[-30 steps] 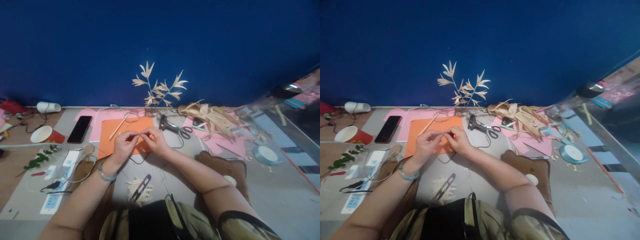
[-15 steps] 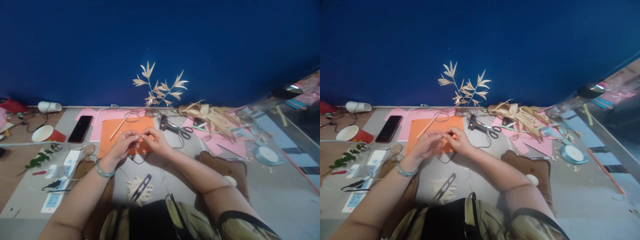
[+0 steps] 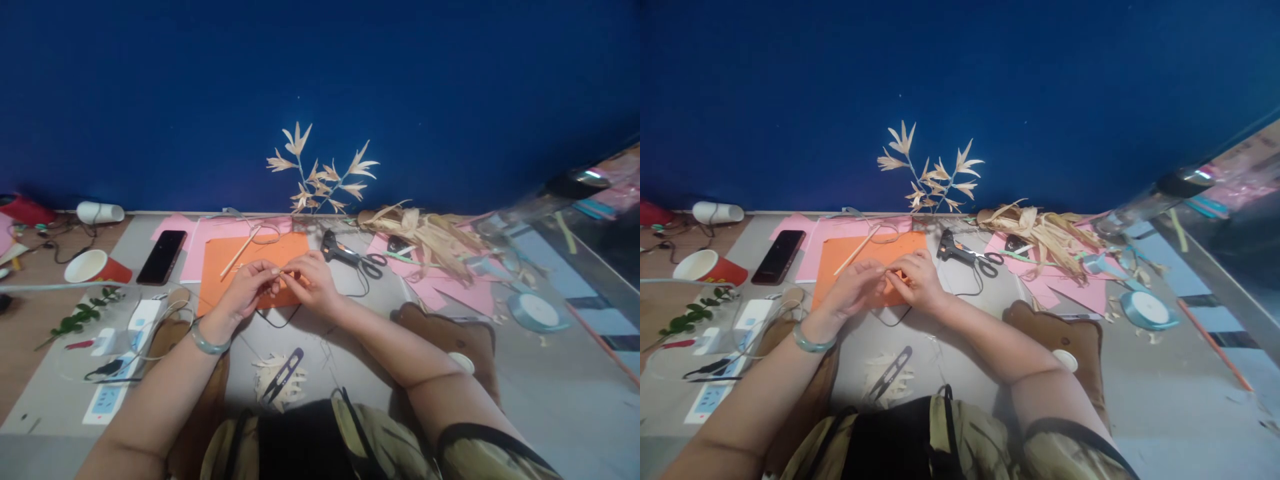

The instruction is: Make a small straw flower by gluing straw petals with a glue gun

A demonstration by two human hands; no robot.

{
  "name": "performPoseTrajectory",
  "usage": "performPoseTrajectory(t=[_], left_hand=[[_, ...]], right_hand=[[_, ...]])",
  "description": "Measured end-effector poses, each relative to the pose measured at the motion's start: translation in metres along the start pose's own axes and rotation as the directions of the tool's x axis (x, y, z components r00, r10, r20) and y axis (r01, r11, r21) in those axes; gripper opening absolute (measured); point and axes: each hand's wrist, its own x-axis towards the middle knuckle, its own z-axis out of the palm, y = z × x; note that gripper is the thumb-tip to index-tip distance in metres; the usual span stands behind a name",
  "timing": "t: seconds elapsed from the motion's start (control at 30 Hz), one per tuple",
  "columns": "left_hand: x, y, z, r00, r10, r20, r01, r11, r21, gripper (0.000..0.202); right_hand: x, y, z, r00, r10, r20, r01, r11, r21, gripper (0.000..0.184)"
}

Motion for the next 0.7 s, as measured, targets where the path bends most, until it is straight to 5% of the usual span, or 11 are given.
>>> performPoseTrajectory(t=[0.33, 0.7], left_hand=[[-0.0012, 0.0008, 0.0009, 0.992, 0.101, -0.08, -0.088, 0.984, 0.153, 0.029], [-0.0004, 0.0046, -0.006, 0.987, 0.137, -0.087, -0.118, 0.973, 0.199, 0.028]], right_hand=[[0.0015, -0.0025, -0.0019, 0.987, 0.158, 0.02, -0.159, 0.98, 0.12, 0.01], [0.009, -0.0026, -0.0094, 0.901, 0.427, 0.078, -0.43, 0.849, 0.309, 0.01]])
